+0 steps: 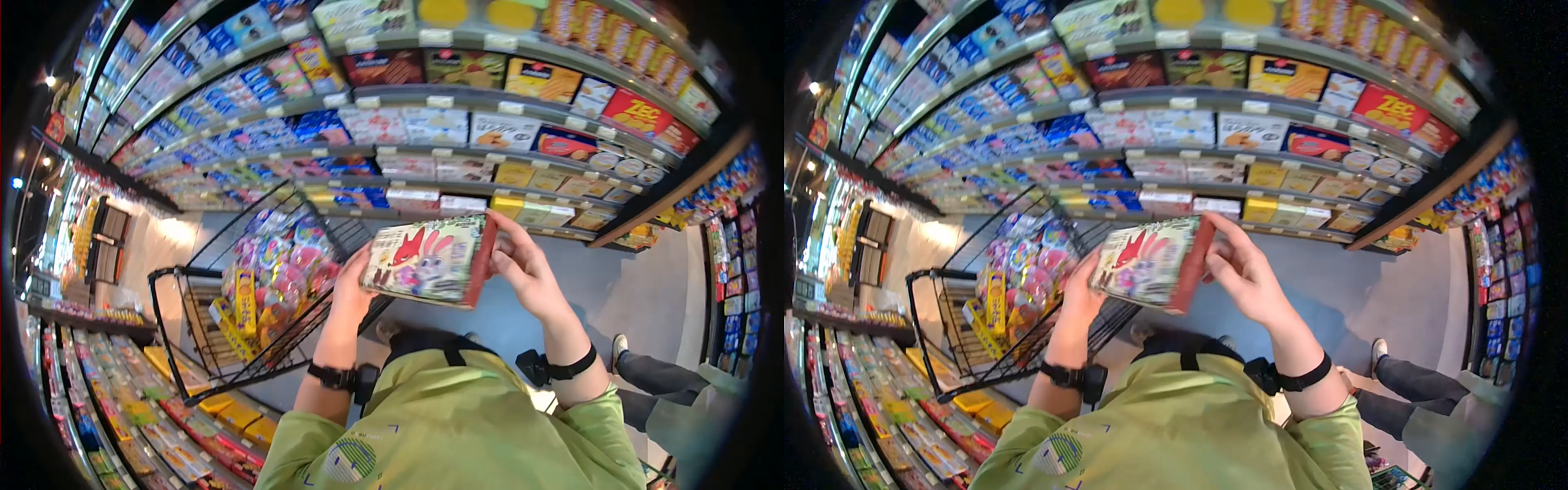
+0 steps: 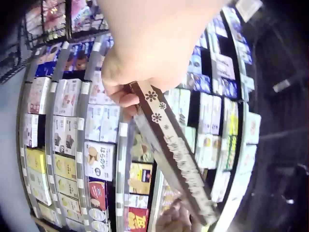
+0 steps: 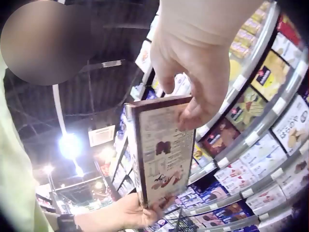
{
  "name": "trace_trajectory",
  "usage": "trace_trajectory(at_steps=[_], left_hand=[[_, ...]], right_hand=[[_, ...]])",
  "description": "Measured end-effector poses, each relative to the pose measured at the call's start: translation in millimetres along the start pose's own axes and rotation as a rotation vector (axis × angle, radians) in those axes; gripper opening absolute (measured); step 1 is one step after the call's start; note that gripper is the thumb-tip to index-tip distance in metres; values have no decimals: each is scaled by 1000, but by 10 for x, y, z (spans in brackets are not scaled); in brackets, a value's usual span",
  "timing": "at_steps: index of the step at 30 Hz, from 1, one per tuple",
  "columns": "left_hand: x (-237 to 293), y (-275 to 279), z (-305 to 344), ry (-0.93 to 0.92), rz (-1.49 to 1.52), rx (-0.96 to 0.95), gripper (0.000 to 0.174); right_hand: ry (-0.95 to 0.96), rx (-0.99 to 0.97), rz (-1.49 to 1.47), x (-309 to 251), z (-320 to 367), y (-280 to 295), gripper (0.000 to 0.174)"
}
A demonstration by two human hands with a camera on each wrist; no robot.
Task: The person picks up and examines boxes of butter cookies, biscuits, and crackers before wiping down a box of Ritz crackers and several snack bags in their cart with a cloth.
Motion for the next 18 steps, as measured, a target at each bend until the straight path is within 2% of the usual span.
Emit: trace_trajectory(at_steps=[1, 3, 7, 12, 15, 18], left_hand=[[96, -186, 84, -5, -38, 106, 37], [249, -623, 155, -184, -203, 113, 38], [163, -1381, 118, -260, -274, -10, 46], [-35, -2038, -90, -152, -351, -185, 50], [-120, -2509, -263, -56, -489, -288, 54], [-228, -3079, -595, -113, -516, -405, 52]], right_hand=[[-15, 73, -48, -7, 91, 259, 54], [-111, 268, -170, 4, 307, 686, 59], [19, 341, -32, -131, 633, 1346, 58], [87, 477, 53, -346, 948, 2052, 58], [233, 521, 140, -443, 1037, 2497, 57], [235, 593, 103, -604, 1082, 2954, 58]])
Point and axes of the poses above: each hand's wrist, its own z-axis away from the middle knuckle, its own y-axis out of the back of the hand, x = y × z, the point moved 7 cm from there along -z, towards the middle knuckle, and after that the axes turned 11 degrees about -z, right-handed, at the moved point
